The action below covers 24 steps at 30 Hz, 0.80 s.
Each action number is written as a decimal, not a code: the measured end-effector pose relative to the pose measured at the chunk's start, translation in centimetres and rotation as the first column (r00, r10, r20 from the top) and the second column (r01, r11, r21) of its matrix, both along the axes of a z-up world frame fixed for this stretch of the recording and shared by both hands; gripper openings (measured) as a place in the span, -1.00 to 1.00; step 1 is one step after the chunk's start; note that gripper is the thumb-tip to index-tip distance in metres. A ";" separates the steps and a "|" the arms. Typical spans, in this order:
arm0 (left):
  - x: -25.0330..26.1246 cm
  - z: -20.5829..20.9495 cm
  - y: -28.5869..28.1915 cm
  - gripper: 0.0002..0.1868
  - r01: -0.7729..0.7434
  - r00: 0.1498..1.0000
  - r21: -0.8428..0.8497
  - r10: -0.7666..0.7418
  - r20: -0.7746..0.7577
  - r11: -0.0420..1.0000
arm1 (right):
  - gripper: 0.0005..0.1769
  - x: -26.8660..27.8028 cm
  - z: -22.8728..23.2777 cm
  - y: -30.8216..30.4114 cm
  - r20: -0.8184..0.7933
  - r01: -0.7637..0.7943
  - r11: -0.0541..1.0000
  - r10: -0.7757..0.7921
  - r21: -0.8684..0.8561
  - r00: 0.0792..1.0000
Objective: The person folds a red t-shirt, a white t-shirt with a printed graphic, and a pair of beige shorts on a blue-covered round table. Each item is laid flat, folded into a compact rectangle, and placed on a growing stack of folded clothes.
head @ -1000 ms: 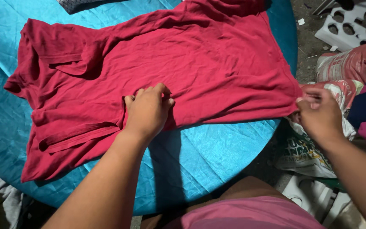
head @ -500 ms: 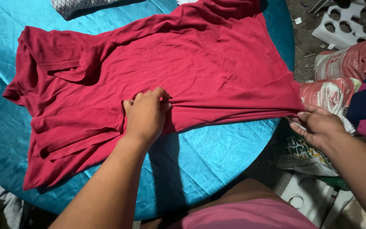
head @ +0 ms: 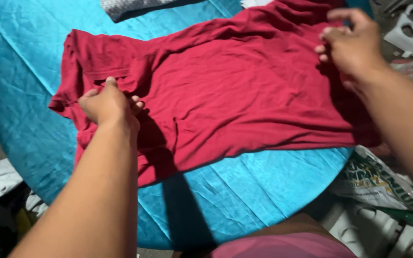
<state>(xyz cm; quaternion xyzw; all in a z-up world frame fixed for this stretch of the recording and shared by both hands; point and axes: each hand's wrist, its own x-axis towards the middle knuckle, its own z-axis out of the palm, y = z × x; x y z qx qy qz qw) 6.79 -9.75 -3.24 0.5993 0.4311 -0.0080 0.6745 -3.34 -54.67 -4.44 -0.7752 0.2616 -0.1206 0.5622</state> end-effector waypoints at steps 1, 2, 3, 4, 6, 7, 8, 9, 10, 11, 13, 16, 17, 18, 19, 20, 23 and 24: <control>0.7 0.3 0.3 -0.76 0.015 0.998 -0.017 -0.017 -0.065 1.000 | -0.53 1.6 0.4 0.8 -0.022 -0.055 0.998 0.054 -0.032 0.998; 1.2 0.4 0.5 -0.75 0.031 0.991 -0.038 -0.036 -0.130 0.999 | -0.42 2.9 0.9 1.3 -0.048 -0.108 0.992 0.105 -0.066 0.993; 1.4 0.3 0.7 -0.79 0.050 0.989 -0.028 -0.053 -0.140 0.998 | -0.31 3.8 1.1 1.9 -0.075 -0.162 0.982 0.155 -0.097 0.985; 1.5 0.0 0.8 -0.83 0.078 0.985 -0.017 -0.080 -0.152 0.997 | -0.26 4.3 1.0 2.4 -0.118 -0.154 0.983 0.143 -0.096 0.983; 1.9 -1.3 1.2 -0.87 0.093 0.986 -0.011 -0.093 -0.136 0.996 | -0.14 5.1 0.7 2.8 -0.205 -0.140 0.986 0.118 -0.094 0.972; 2.2 -2.2 1.4 -0.88 0.079 0.991 -0.017 -0.080 -0.108 0.997 | -0.15 5.1 0.5 2.8 -0.232 -0.132 0.980 0.095 -0.149 0.968; 2.4 -3.2 1.8 -0.88 0.056 0.995 -0.025 -0.058 -0.078 0.998 | -0.16 5.3 0.4 2.7 -0.256 -0.134 0.969 0.079 -0.206 0.963; 2.5 -4.3 2.0 -0.86 0.009 0.998 0.015 -0.010 0.057 1.000 | -0.17 5.4 0.3 2.5 -0.278 -0.138 0.955 0.062 -0.262 0.958; 2.6 -5.6 2.0 -0.83 -0.046 0.980 0.047 0.036 0.194 0.998 | -0.31 5.5 0.2 2.2 -0.274 -0.170 0.951 0.097 -0.259 0.957; 2.7 -6.5 2.2 -0.79 -0.106 0.942 0.073 0.076 0.327 0.992 | -0.43 5.4 0.3 1.7 -0.269 -0.203 0.945 0.132 -0.257 0.954; 3.6 -7.7 2.5 -0.87 -0.208 0.885 -0.192 0.268 0.381 0.959 | -0.62 5.4 0.4 0.9 -0.249 -0.222 0.946 0.162 -0.237 0.955; 4.5 -7.2 2.7 -0.75 -0.247 0.849 -0.669 0.489 0.201 0.702 | -0.81 4.2 0.9 -0.1 -0.175 -0.135 0.986 0.116 -0.101 0.978; 4.6 -6.4 2.6 -0.65 -0.249 0.849 -0.800 0.520 0.091 0.546 | -0.86 3.8 1.3 -0.2 -0.129 -0.078 0.997 0.077 0.000 0.989; 4.5 -5.6 2.4 -0.62 -0.239 0.867 -0.827 0.495 0.054 0.509 | -0.91 3.8 1.7 -0.1 -0.086 -0.034 0.994 0.043 0.103 0.995; 4.3 -4.7 2.3 -0.58 -0.230 0.884 -0.852 0.467 0.019 0.470 | -0.88 3.4 2.1 0.1 -0.072 0.041 0.985 -0.029 0.169 0.997; 3.9 -3.7 2.4 -0.54 -0.225 0.897 -0.875 0.442 -0.014 0.428 | -0.82 2.9 2.5 0.3 -0.063 0.106 0.966 -0.094 0.236 0.994; 3.4 -1.1 2.6 -0.49 -0.235 0.939 -0.740 0.343 -0.006 0.630 | -0.77 1.5 2.8 0.9 -0.055 0.200 0.950 -0.192 0.239 0.980; 3.0 -0.6 2.4 -0.53 -0.138 0.967 -0.798 0.253 0.019 0.587 | -0.74 0.9 2.7 1.0 -0.053 0.221 0.953 -0.215 0.209 0.975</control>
